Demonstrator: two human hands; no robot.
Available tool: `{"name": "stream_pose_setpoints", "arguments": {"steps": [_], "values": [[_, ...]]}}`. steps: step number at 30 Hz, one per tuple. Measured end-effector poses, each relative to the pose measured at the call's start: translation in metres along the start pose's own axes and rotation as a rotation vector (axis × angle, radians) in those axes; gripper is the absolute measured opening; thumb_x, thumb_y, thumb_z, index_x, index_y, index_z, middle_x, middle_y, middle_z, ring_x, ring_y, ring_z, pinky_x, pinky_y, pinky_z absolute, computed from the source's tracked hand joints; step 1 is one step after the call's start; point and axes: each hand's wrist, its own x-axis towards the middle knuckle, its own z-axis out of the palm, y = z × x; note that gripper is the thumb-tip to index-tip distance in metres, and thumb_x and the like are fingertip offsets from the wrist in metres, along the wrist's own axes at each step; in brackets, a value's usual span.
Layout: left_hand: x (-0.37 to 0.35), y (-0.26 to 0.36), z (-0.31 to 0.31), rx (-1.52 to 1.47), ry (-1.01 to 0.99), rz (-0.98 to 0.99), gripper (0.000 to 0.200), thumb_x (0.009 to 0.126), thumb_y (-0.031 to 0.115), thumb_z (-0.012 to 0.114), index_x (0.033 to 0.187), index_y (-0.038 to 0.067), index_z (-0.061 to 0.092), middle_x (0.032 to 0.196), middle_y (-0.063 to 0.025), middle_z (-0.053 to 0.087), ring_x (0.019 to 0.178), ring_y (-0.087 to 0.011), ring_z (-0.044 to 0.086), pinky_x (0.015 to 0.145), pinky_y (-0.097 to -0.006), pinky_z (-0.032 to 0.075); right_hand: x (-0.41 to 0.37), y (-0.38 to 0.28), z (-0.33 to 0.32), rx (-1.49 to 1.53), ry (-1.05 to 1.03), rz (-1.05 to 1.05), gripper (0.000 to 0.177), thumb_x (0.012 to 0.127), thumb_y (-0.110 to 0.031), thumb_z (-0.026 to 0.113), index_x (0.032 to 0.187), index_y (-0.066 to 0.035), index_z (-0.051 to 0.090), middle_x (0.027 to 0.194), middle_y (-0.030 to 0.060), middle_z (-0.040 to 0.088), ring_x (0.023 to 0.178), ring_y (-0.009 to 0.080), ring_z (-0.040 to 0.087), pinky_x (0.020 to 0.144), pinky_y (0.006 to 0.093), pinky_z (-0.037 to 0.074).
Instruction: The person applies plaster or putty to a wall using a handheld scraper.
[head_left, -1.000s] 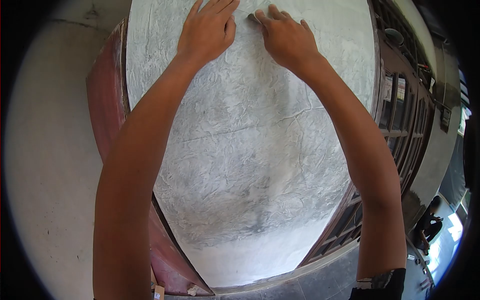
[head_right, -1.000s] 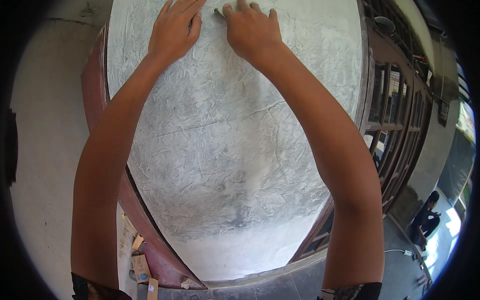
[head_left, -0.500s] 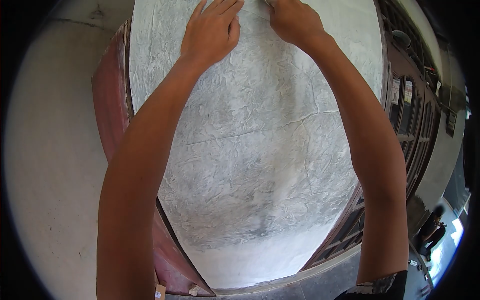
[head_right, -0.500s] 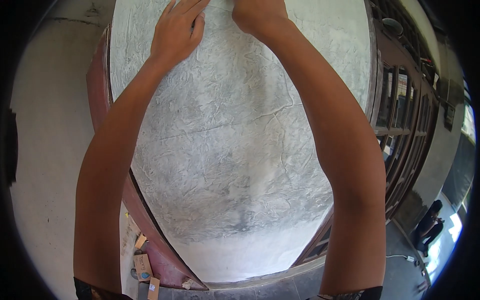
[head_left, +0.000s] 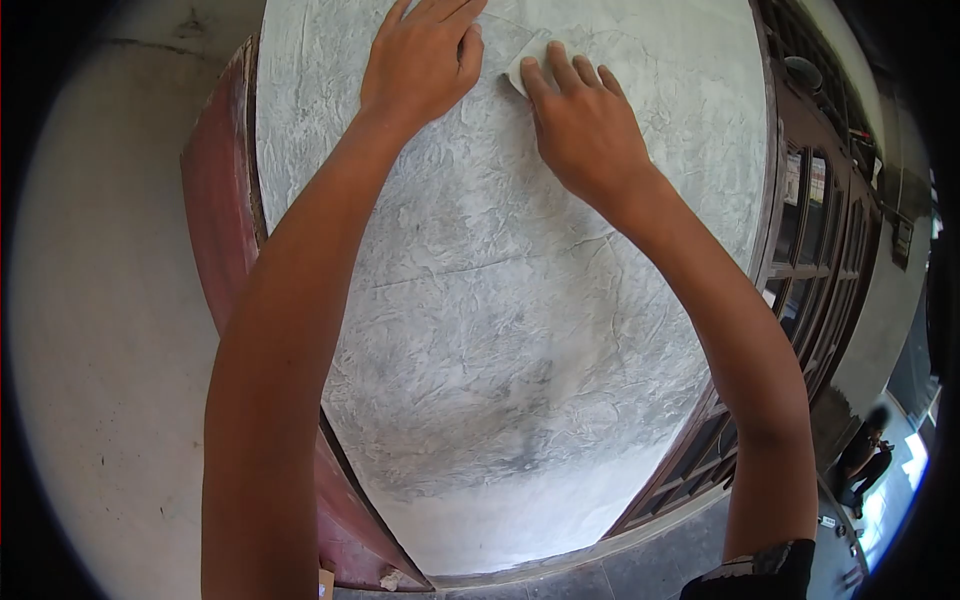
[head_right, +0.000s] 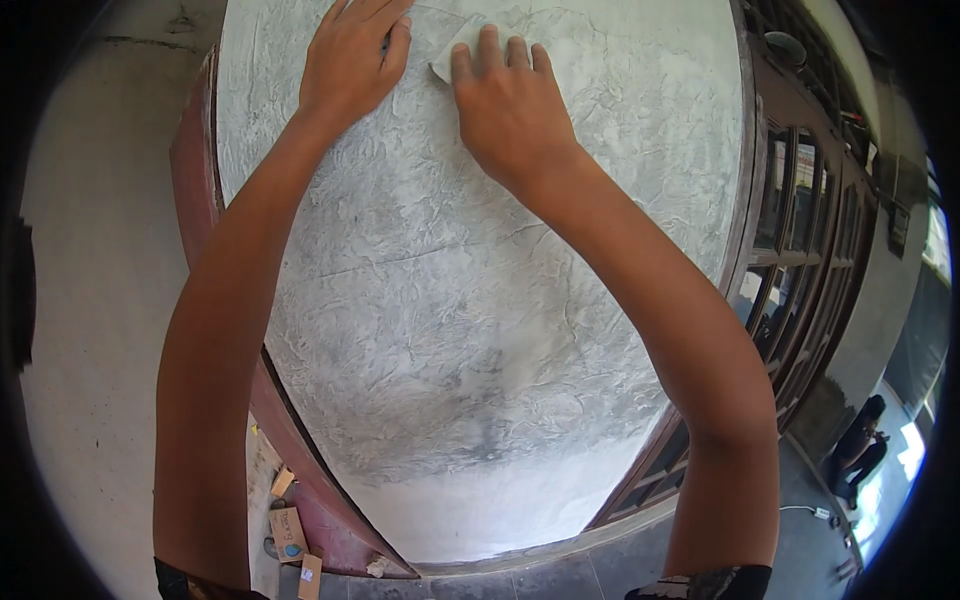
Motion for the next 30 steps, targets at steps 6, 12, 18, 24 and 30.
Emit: {"name": "stream_pose_setpoints", "arguments": {"steps": [6, 12, 18, 24, 30], "values": [[0.001, 0.002, -0.001, -0.025, -0.001, -0.017, 0.039, 0.1, 0.012, 0.051, 0.133, -0.004, 0.065, 0.144, -0.0199, 0.061, 0.142, -0.0341, 0.05, 0.122, -0.0517, 0.032, 0.067, 0.04, 0.011, 0.191, -0.063, 0.152, 0.036, 0.105, -0.02, 0.055, 0.14, -0.012, 0.06, 0.145, 0.0211, 0.058, 0.132, 0.0401, 0.059, 0.111, 0.063, 0.044], [0.001, 0.0, 0.001, -0.025, 0.004, -0.028, 0.039, 0.103, 0.015, 0.049, 0.133, -0.004, 0.065, 0.144, -0.0197, 0.061, 0.142, -0.0348, 0.05, 0.121, -0.0522, 0.032, 0.004, -0.003, 0.006, 0.046, 0.026, 0.072, 0.036, 0.109, -0.025, 0.049, 0.142, -0.018, 0.057, 0.148, 0.013, 0.057, 0.134, 0.0345, 0.057, 0.113, 0.0662, 0.04], [0.001, 0.0, -0.001, -0.062, -0.001, -0.026, 0.039, 0.104, 0.017, 0.048, 0.132, -0.005, 0.065, 0.144, -0.0196, 0.061, 0.143, -0.0348, 0.049, 0.122, -0.0523, 0.032, 0.058, 0.032, 0.028, 0.142, -0.027, 0.191, 0.042, 0.108, -0.021, 0.041, 0.144, -0.003, 0.053, 0.158, 0.0256, 0.043, 0.147, 0.0426, 0.041, 0.118, 0.0651, 0.031], [0.001, 0.0, -0.002, -0.07, -0.016, -0.039, 0.04, 0.104, 0.016, 0.048, 0.133, -0.005, 0.064, 0.146, -0.0201, 0.06, 0.143, -0.0354, 0.049, 0.122, -0.0524, 0.031, -0.013, 0.003, 0.015, 0.174, 0.071, 0.047, 0.044, 0.107, -0.026, 0.056, 0.149, -0.017, 0.053, 0.158, 0.0135, 0.047, 0.145, 0.0355, 0.046, 0.118, 0.0642, 0.035], [0.001, 0.0, -0.003, -0.057, -0.04, -0.021, 0.041, 0.102, 0.017, 0.049, 0.134, -0.005, 0.063, 0.147, -0.0212, 0.058, 0.144, -0.0359, 0.048, 0.122, -0.0524, 0.03, 0.059, 0.024, 0.013, 0.276, -0.09, 0.211, 0.046, 0.109, -0.027, 0.043, 0.148, -0.003, 0.05, 0.16, 0.0285, 0.037, 0.149, 0.0462, 0.035, 0.12, 0.0654, 0.029]]}}
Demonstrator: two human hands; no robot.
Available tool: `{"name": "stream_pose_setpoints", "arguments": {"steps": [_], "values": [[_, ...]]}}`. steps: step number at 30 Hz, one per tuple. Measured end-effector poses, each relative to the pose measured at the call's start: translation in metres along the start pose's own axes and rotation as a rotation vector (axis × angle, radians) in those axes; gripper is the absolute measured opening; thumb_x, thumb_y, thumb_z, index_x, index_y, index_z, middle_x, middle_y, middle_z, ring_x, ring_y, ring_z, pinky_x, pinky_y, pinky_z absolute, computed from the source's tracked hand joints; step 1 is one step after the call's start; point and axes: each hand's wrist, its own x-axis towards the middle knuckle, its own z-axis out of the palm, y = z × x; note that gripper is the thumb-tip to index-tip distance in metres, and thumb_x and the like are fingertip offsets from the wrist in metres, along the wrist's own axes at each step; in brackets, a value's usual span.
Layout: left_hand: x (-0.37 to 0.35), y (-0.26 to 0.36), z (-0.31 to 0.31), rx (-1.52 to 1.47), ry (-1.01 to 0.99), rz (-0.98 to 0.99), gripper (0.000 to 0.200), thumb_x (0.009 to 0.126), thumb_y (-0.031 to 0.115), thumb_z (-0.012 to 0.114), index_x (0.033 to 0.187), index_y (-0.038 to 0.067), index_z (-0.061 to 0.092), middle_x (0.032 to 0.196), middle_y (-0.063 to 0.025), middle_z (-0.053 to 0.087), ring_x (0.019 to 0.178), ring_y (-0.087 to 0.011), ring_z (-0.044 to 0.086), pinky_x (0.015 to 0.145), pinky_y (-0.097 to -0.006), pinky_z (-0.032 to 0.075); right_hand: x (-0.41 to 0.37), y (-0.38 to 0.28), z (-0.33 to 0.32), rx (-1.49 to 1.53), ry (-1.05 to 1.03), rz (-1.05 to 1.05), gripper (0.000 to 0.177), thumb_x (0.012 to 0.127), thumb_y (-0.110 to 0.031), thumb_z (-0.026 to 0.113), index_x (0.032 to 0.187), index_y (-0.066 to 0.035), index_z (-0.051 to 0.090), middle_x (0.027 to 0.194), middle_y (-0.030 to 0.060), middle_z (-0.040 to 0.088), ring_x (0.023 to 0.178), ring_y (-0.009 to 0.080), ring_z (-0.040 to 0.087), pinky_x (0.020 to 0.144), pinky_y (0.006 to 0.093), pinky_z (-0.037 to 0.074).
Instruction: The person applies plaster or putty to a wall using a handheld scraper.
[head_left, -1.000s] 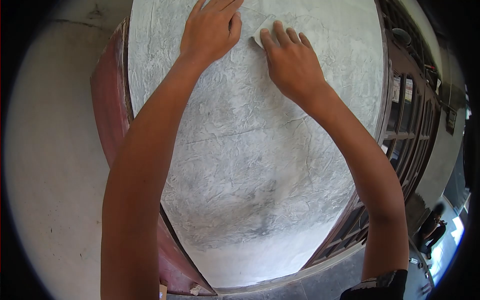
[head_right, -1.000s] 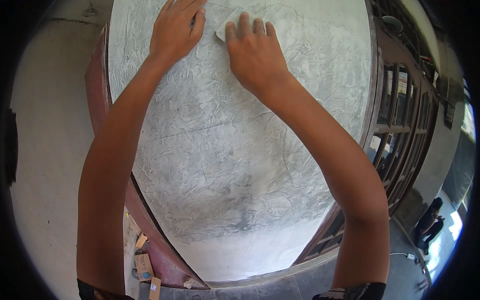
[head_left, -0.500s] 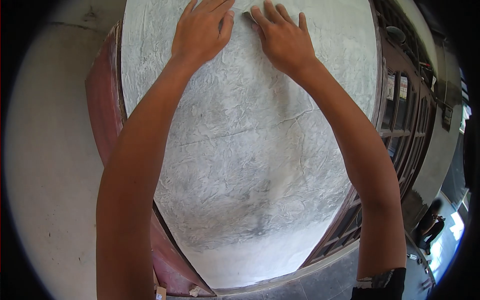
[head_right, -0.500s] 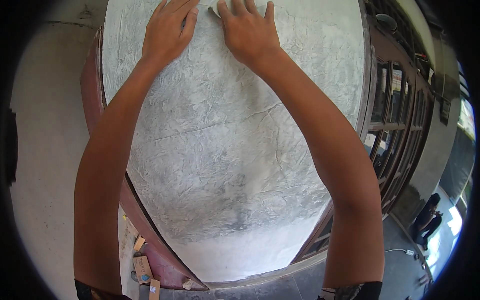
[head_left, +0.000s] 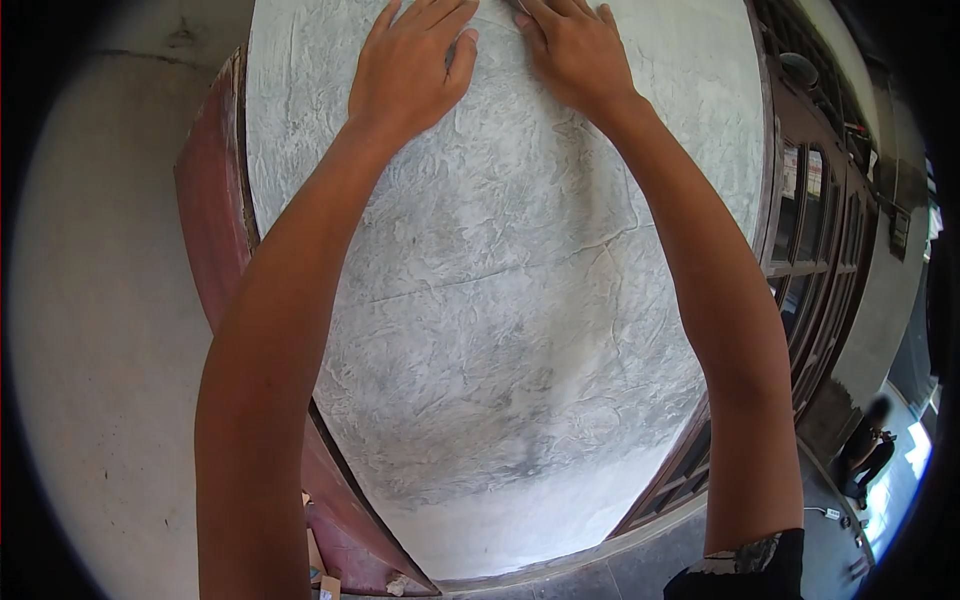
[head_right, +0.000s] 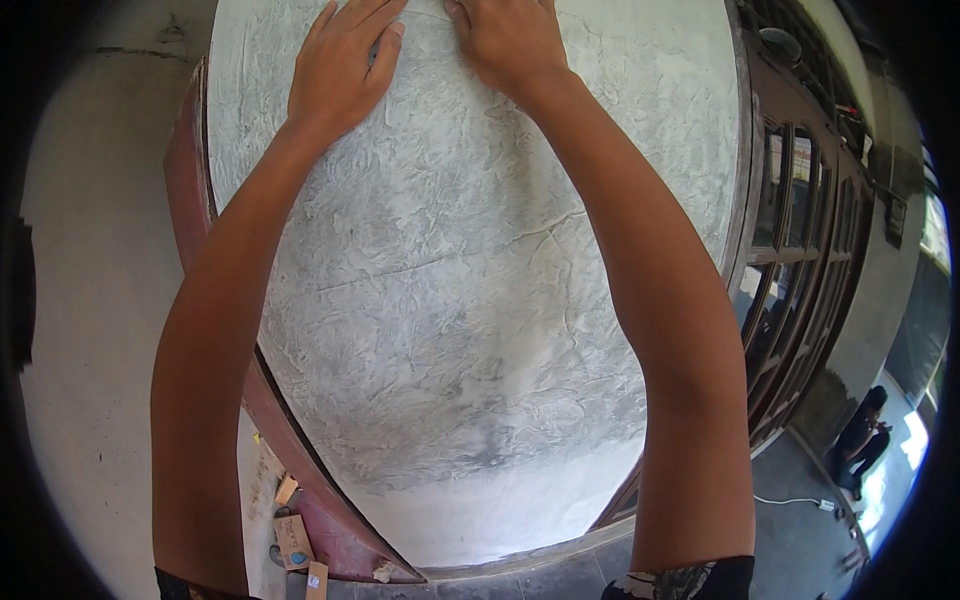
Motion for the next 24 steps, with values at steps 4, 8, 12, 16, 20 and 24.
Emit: {"name": "stream_pose_setpoints", "arguments": {"steps": [4, 8, 12, 16, 20, 24], "values": [[-0.001, 0.0, 0.001, 0.019, -0.009, 0.026, 0.043, 0.102, 0.017, 0.05, 0.137, -0.005, 0.061, 0.149, -0.0208, 0.056, 0.145, -0.0353, 0.046, 0.123, -0.0521, 0.029, -0.057, -0.012, 0.002, 0.0, -0.018, -0.11, 0.047, 0.108, -0.026, 0.048, 0.149, -0.004, 0.048, 0.159, 0.0292, 0.039, 0.149, 0.0472, 0.036, 0.118, 0.0645, 0.031], [0.0, 0.0, 0.002, 0.047, -0.025, 0.015, 0.044, 0.101, 0.017, 0.051, 0.139, -0.005, 0.059, 0.152, -0.0208, 0.054, 0.147, -0.0348, 0.044, 0.124, -0.0518, 0.027, -0.021, 0.007, 0.002, -0.1, 0.046, -0.14, 0.047, 0.107, -0.025, 0.049, 0.15, -0.006, 0.05, 0.156, 0.0293, 0.043, 0.143, 0.0494, 0.042, 0.117, 0.0637, 0.033], [-0.001, -0.001, 0.001, 0.038, -0.026, 0.034, 0.044, 0.101, 0.016, 0.052, 0.139, -0.005, 0.059, 0.151, -0.0211, 0.054, 0.147, -0.0349, 0.043, 0.124, -0.0519, 0.027, -0.008, 0.018, 0.01, -0.004, 0.135, -0.113, 0.043, 0.106, -0.024, 0.052, 0.147, -0.011, 0.055, 0.156, 0.0224, 0.047, 0.142, 0.0458, 0.045, 0.117, 0.0602, 0.036], [0.0, -0.001, 0.001, 0.008, -0.019, 0.031, 0.044, 0.1, 0.016, 0.052, 0.139, -0.004, 0.059, 0.151, -0.0209, 0.054, 0.147, -0.0348, 0.044, 0.124, -0.0521, 0.027, -0.064, 0.001, 0.011, -0.067, 0.204, -0.205, 0.043, 0.105, -0.029, 0.059, 0.145, -0.014, 0.06, 0.153, 0.0175, 0.053, 0.14, 0.042, 0.051, 0.116, 0.0573, 0.04], [0.001, 0.0, 0.002, 0.018, -0.018, 0.013, 0.043, 0.1, 0.016, 0.052, 0.138, -0.004, 0.06, 0.15, -0.0207, 0.055, 0.146, -0.0349, 0.045, 0.124, -0.0521, 0.028, -0.029, -0.001, 0.022, -0.082, 0.182, -0.022, 0.05, 0.106, -0.037, 0.056, 0.151, -0.017, 0.054, 0.159, 0.0162, 0.046, 0.147, 0.0418, 0.042, 0.119, 0.0623, 0.032], [0.001, 0.0, 0.001, -0.001, -0.014, 0.01, 0.042, 0.101, 0.016, 0.052, 0.137, -0.005, 0.061, 0.149, -0.0202, 0.056, 0.146, -0.0344, 0.045, 0.124, -0.0512, 0.029, -0.006, -0.023, 0.02, 0.023, 0.063, 0.186, 0.055, 0.11, -0.037, 0.041, 0.154, -0.004, 0.044, 0.161, 0.026, 0.037, 0.148, 0.0462, 0.036, 0.121, 0.0651, 0.027]]}}
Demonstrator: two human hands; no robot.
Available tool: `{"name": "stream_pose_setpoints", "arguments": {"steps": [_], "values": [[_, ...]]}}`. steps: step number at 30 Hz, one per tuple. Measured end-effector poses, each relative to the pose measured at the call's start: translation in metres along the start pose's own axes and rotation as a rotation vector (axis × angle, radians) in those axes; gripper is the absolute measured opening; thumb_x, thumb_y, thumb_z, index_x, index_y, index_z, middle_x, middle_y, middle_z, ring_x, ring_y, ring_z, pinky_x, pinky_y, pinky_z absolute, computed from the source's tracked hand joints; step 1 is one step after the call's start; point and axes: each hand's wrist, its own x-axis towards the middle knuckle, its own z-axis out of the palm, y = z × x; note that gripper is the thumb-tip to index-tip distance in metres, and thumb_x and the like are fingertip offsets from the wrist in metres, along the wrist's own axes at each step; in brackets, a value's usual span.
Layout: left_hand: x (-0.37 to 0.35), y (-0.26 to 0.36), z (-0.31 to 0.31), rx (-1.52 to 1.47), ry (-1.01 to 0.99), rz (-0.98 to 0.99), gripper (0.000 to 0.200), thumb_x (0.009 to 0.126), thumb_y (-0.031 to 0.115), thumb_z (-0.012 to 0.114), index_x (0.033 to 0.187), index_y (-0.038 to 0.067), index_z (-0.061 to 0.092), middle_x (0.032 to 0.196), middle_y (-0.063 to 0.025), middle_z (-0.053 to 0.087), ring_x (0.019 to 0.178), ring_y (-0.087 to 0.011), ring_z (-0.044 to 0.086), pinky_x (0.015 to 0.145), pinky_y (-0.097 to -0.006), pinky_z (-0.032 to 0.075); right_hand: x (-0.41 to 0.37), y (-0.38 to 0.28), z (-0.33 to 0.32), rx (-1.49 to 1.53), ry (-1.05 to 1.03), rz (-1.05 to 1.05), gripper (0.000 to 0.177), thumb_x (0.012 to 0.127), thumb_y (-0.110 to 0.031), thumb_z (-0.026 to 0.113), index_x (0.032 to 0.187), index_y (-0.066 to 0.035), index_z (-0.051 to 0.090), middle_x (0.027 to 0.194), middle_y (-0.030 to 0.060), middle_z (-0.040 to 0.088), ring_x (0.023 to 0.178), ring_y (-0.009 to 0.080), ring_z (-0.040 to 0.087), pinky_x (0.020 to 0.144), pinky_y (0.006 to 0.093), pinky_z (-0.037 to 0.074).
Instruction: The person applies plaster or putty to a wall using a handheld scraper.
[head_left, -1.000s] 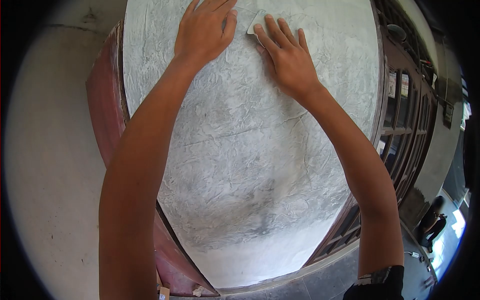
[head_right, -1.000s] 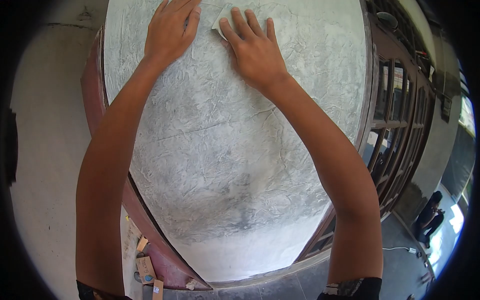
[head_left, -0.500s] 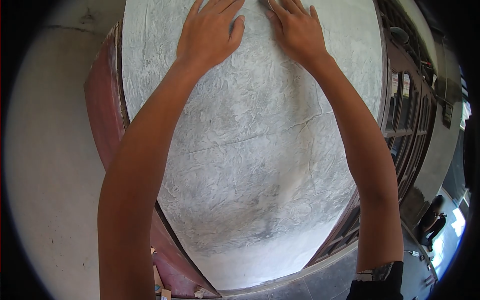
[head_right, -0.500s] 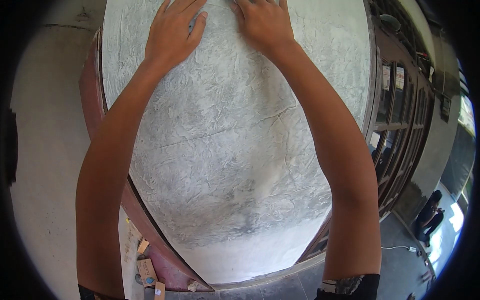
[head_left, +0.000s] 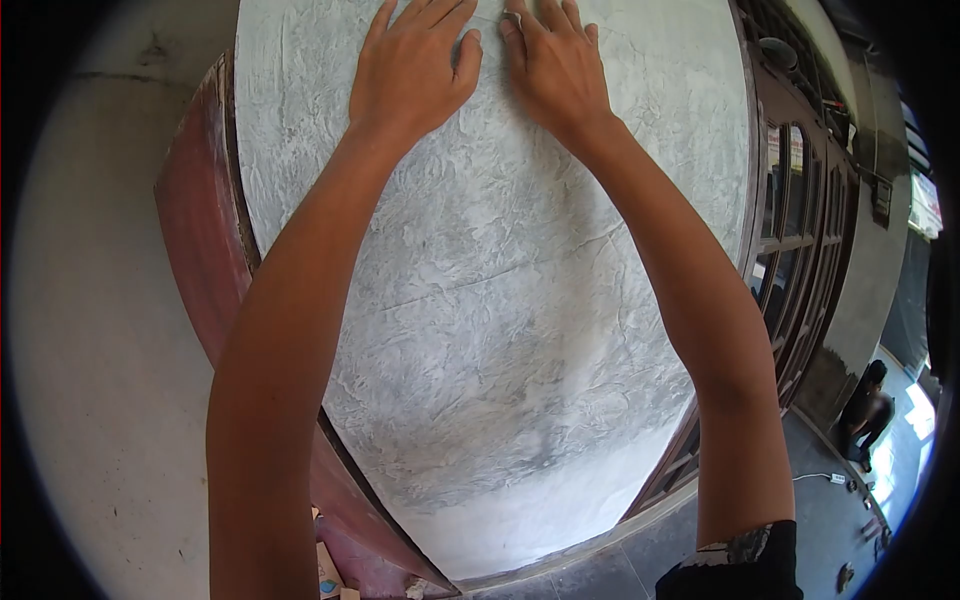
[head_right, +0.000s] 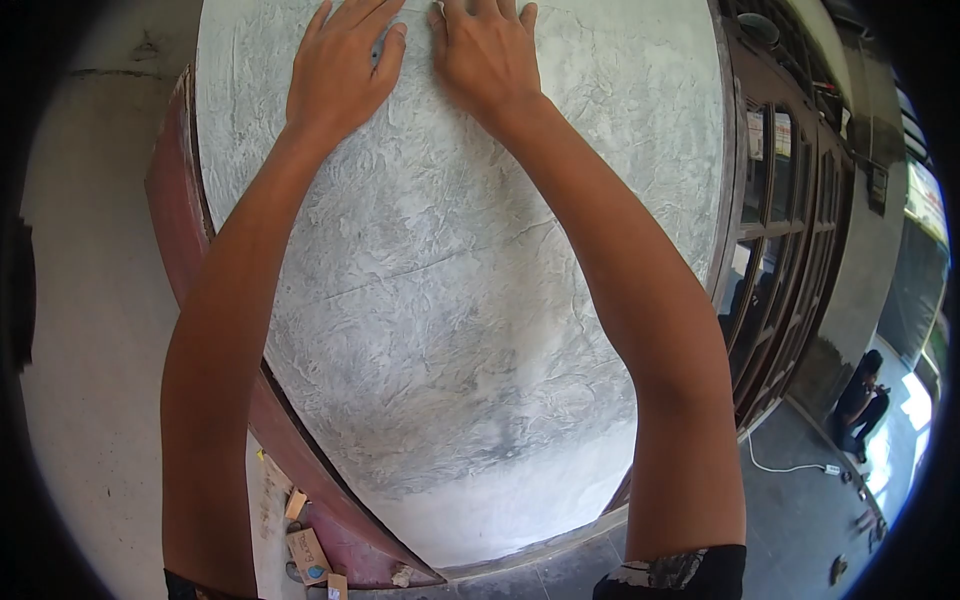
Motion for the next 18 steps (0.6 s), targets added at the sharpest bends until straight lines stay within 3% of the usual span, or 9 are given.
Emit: {"name": "stream_pose_setpoints", "arguments": {"steps": [1, 3, 4, 7, 8, 12, 14, 18], "values": [[0.0, -0.001, 0.001, -0.003, -0.002, 0.004, 0.042, 0.101, 0.016, 0.052, 0.137, -0.005, 0.061, 0.149, -0.0202, 0.056, 0.146, -0.0344, 0.045, 0.124, -0.0512, 0.029, -0.014, 0.003, 0.002, -0.002, 0.0, 0.005, 0.055, 0.11, -0.037, 0.041, 0.154, -0.004, 0.044, 0.161, 0.026, 0.037, 0.148, 0.0462, 0.036, 0.121, 0.0651, 0.027], [-0.001, -0.002, 0.002, 0.003, 0.016, 0.008, 0.042, 0.101, 0.016, 0.052, 0.136, -0.005, 0.061, 0.149, -0.0202, 0.057, 0.145, -0.0348, 0.046, 0.123, -0.0512, 0.029, -0.05, 0.013, 0.004, -0.018, 0.107, -0.22, 0.054, 0.106, -0.04, 0.055, 0.154, -0.018, 0.051, 0.164, 0.0153, 0.04, 0.152, 0.0404, 0.034, 0.122, 0.0635, 0.026], [-0.002, -0.003, 0.002, 0.003, 0.018, 0.003, 0.042, 0.101, 0.016, 0.052, 0.136, -0.005, 0.061, 0.149, -0.0202, 0.057, 0.145, -0.0348, 0.046, 0.123, -0.0512, 0.029, -0.058, 0.018, 0.002, 0.015, 0.056, -0.218, 0.054, 0.108, -0.043, 0.048, 0.157, -0.021, 0.047, 0.168, 0.014, 0.032, 0.156, 0.0392, 0.027, 0.124, 0.0645, 0.018], [0.0, -0.001, 0.004, 0.021, 0.034, 0.011, 0.042, 0.101, 0.016, 0.052, 0.135, -0.006, 0.062, 0.147, -0.0206, 0.058, 0.143, -0.0357, 0.048, 0.123, -0.0519, 0.03, -0.031, 0.019, 0.003, -0.035, 0.136, -0.209, 0.053, 0.111, -0.043, 0.038, 0.16, -0.023, 0.042, 0.17, 0.012, 0.029, 0.158, 0.0378, 0.022, 0.124, 0.0671, 0.012], [-0.001, -0.001, 0.003, -0.007, 0.043, 0.003, 0.042, 0.101, 0.016, 0.051, 0.134, -0.006, 0.063, 0.146, -0.0207, 0.059, 0.143, -0.036, 0.048, 0.123, -0.052, 0.03, -0.018, -0.017, -0.039, -0.042, -0.051, -0.089, 0.071, 0.108, -0.052, 0.037, 0.161, -0.005, 0.031, 0.168, 0.0239, 0.026, 0.155, 0.0453, 0.023, 0.124, 0.0661, 0.015], [-0.002, -0.002, 0.0, -0.027, 0.049, 0.007, 0.041, 0.102, 0.016, 0.05, 0.133, -0.006, 0.063, 0.145, -0.021, 0.06, 0.143, -0.0363, 0.048, 0.123, -0.0524, 0.03, -0.006, -0.004, -0.024, 0.045, -0.139, 0.0, 0.079, 0.106, -0.055, 0.033, 0.165, -0.003, 0.02, 0.172, 0.0212, 0.016, 0.159, 0.0415, 0.013, 0.126, 0.065, 0.006], [-0.002, -0.001, 0.001, -0.029, 0.047, -0.006, 0.04, 0.103, 0.016, 0.049, 0.133, -0.006, 0.063, 0.145, -0.0211, 0.06, 0.143, -0.0364, 0.048, 0.122, -0.0524, 0.03, -0.032, 0.024, 0.007, -0.015, 0.078, -0.14, 0.056, 0.111, -0.046, 0.031, 0.162, -0.024, 0.038, 0.171, 0.0096, 0.026, 0.159, 0.0353, 0.018, 0.123, 0.0696, 0.007], [0.0, 0.0, 0.001, -0.019, 0.041, -0.019, 0.04, 0.104, 0.017, 0.048, 0.132, -0.007, 0.064, 0.145, -0.0211, 0.06, 0.143, -0.0363, 0.049, 0.122, -0.0523, 0.031, -0.038, 0.036, 0.004, 0.046, 0.029, -0.159, 0.059, 0.111, -0.049, 0.028, 0.163, -0.023, 0.035, 0.172, 0.0084, 0.026, 0.159, 0.0333, 0.018, 0.123, 0.0703, 0.006]]}}
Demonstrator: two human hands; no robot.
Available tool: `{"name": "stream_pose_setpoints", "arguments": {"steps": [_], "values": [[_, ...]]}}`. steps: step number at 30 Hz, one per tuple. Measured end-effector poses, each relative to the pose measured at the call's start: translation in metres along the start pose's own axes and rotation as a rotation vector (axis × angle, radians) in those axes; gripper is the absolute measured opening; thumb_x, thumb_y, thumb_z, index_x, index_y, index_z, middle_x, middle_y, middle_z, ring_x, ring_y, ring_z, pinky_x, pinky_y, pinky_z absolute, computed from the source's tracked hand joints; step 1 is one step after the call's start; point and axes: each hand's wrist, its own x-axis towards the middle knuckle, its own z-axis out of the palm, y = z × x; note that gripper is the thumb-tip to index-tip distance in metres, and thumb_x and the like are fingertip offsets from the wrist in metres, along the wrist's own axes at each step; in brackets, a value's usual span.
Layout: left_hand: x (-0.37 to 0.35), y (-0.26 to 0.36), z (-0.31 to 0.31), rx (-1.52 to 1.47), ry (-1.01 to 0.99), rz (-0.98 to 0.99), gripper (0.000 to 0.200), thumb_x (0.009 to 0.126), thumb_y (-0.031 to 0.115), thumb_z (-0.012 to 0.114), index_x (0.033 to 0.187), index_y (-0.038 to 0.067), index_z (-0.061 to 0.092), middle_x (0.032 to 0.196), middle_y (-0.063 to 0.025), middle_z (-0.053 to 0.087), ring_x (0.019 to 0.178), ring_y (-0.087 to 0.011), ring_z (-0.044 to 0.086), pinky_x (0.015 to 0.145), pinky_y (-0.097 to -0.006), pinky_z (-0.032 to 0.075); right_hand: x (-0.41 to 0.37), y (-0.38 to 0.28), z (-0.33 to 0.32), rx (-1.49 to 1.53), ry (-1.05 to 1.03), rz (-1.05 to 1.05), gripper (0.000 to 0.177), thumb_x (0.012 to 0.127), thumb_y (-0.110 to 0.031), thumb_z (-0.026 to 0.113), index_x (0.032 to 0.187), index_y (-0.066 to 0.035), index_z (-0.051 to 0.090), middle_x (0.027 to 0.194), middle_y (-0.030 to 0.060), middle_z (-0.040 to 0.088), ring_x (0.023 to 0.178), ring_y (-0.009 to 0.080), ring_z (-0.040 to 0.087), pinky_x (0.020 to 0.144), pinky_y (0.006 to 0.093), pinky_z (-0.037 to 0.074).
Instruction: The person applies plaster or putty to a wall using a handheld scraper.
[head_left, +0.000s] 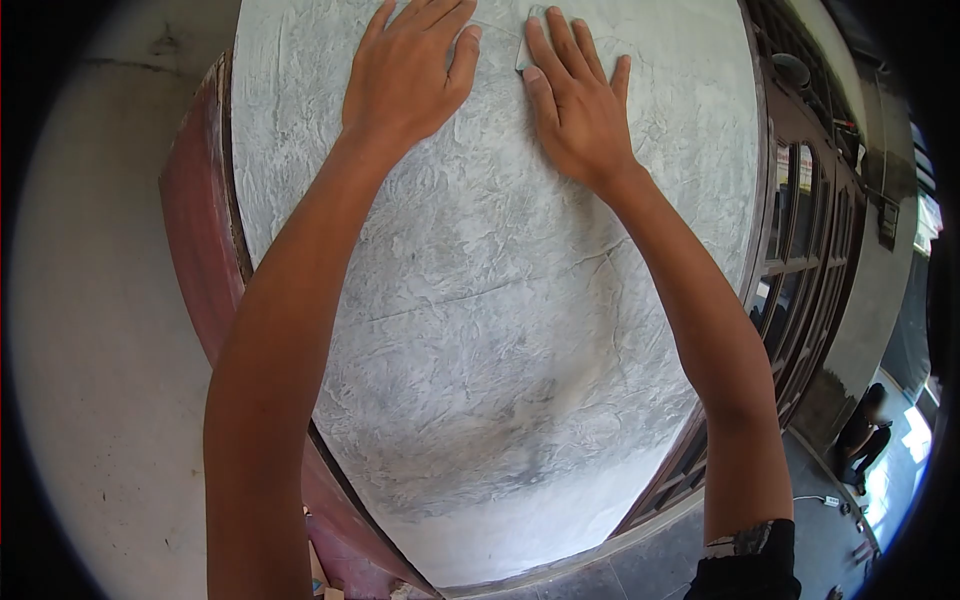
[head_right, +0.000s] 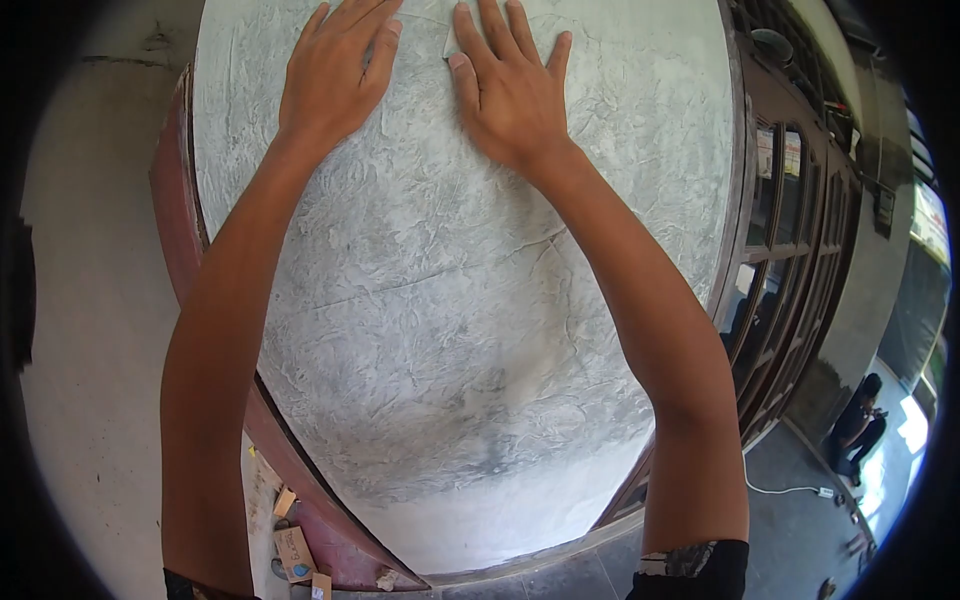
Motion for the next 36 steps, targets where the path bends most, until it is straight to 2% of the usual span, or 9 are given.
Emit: {"name": "stream_pose_setpoints", "arguments": {"steps": [1, 3, 4, 11, 13, 20, 27, 32, 36], "values": [[0.001, 0.001, 0.0, 0.004, 0.001, 0.002, 0.04, 0.104, 0.017, 0.048, 0.132, -0.007, 0.064, 0.145, -0.0211, 0.06, 0.143, -0.0363, 0.049, 0.122, -0.0523, 0.031, 0.017, 0.004, 0.0, 0.002, 0.004, -0.001, 0.059, 0.111, -0.049, 0.028, 0.163, -0.023, 0.035, 0.172, 0.0084, 0.026, 0.159, 0.0333, 0.018, 0.123, 0.0703, 0.006], [0.0, 0.001, -0.001, 0.003, -0.002, -0.011, 0.04, 0.105, 0.018, 0.048, 0.132, -0.006, 0.064, 0.145, -0.0206, 0.061, 0.143, -0.036, 0.049, 0.122, -0.052, 0.031, 0.046, 0.01, 0.0, -0.054, -0.133, 0.052, 0.073, 0.107, -0.045, 0.033, 0.164, 0.001, 0.02, 0.172, 0.0208, 0.015, 0.159, 0.0393, 0.014, 0.126, 0.0645, 0.006], [0.001, 0.001, -0.001, 0.006, -0.004, -0.01, 0.04, 0.105, 0.018, 0.048, 0.132, -0.006, 0.064, 0.145, -0.0206, 0.061, 0.143, -0.036, 0.049, 0.122, -0.052, 0.031, 0.049, 0.011, 0.003, -0.077, -0.115, 0.036, 0.071, 0.106, -0.038, 0.032, 0.163, 0.004, 0.02, 0.172, 0.0208, 0.015, 0.159, 0.0373, 0.015, 0.126, 0.0644, 0.006], [0.001, 0.001, -0.001, 0.019, -0.003, -0.024, 0.04, 0.105, 0.018, 0.048, 0.133, -0.006, 0.064, 0.145, -0.0203, 0.06, 0.143, -0.0357, 0.049, 0.122, -0.0523, 0.031, 0.017, -0.004, -0.011, -0.06, -0.14, -0.071, 0.075, 0.108, -0.047, 0.033, 0.163, 0.002, 0.021, 0.171, 0.0209, 0.019, 0.159, 0.0364, 0.016, 0.125, 0.066, 0.007], [0.001, 0.002, 0.0, 0.023, -0.016, -0.019, 0.04, 0.105, 0.018, 0.048, 0.133, -0.006, 0.064, 0.145, -0.0203, 0.06, 0.143, -0.0357, 0.049, 0.122, -0.0524, 0.031, 0.046, -0.001, -0.014, -0.05, -0.166, 0.05, 0.077, 0.108, -0.051, 0.034, 0.162, 0.003, 0.022, 0.171, 0.0222, 0.019, 0.159, 0.0368, 0.016, 0.125, 0.0665, 0.007], [-0.001, 0.001, 0.001, 0.018, 0.002, -0.005, 0.04, 0.105, 0.018, 0.048, 0.134, -0.006, 0.064, 0.145, -0.0204, 0.061, 0.143, -0.036, 0.049, 0.122, -0.0527, 0.031, -0.004, -0.012, -0.012, -0.017, -0.153, -0.066, 0.069, 0.108, -0.04, 0.033, 0.162, 0.001, 0.024, 0.171, 0.0227, 0.019, 0.158, 0.0386, 0.018, 0.124, 0.067, 0.009], [-0.001, 0.001, -0.001, 0.01, -0.005, -0.014, 0.041, 0.104, 0.019, 0.049, 0.133, -0.006, 0.064, 0.145, -0.0214, 0.06, 0.143, -0.0359, 0.049, 0.122, -0.0532, 0.03, 0.069, -0.002, -0.004, -0.071, -0.142, 0.095, 0.071, 0.11, -0.044, 0.03, 0.163, 0.001, 0.02, 0.172, 0.0226, 0.015, 0.16, 0.0382, 0.013, 0.125, 0.0668, 0.008], [-0.002, 0.0, 0.003, 0.017, -0.012, 0.0, 0.041, 0.104, 0.019, 0.049, 0.134, -0.006, 0.063, 0.146, -0.0212, 0.059, 0.144, -0.0355, 0.048, 0.123, -0.0526, 0.029, -0.003, -0.021, -0.013, -0.121, -0.218, -0.029, 0.07, 0.11, -0.046, 0.029, 0.164, -0.002, 0.019, 0.172, 0.0213, 0.013, 0.16, 0.0366, 0.013, 0.126, 0.0645, 0.007], [0.0, 0.001, 0.001, 0.044, -0.022, 0.0, 0.042, 0.104, 0.018, 0.049, 0.136, -0.006, 0.062, 0.148, -0.0205, 0.058, 0.145, -0.0351, 0.047, 0.124, -0.0519, 0.028, 0.06, 0.001, -0.004, -0.102, -0.164, 0.054, 0.069, 0.11, -0.044, 0.027, 0.164, -0.002, 0.02, 0.173, 0.019, 0.014, 0.16, 0.0355, 0.013, 0.126, 0.0646, 0.007]]}}
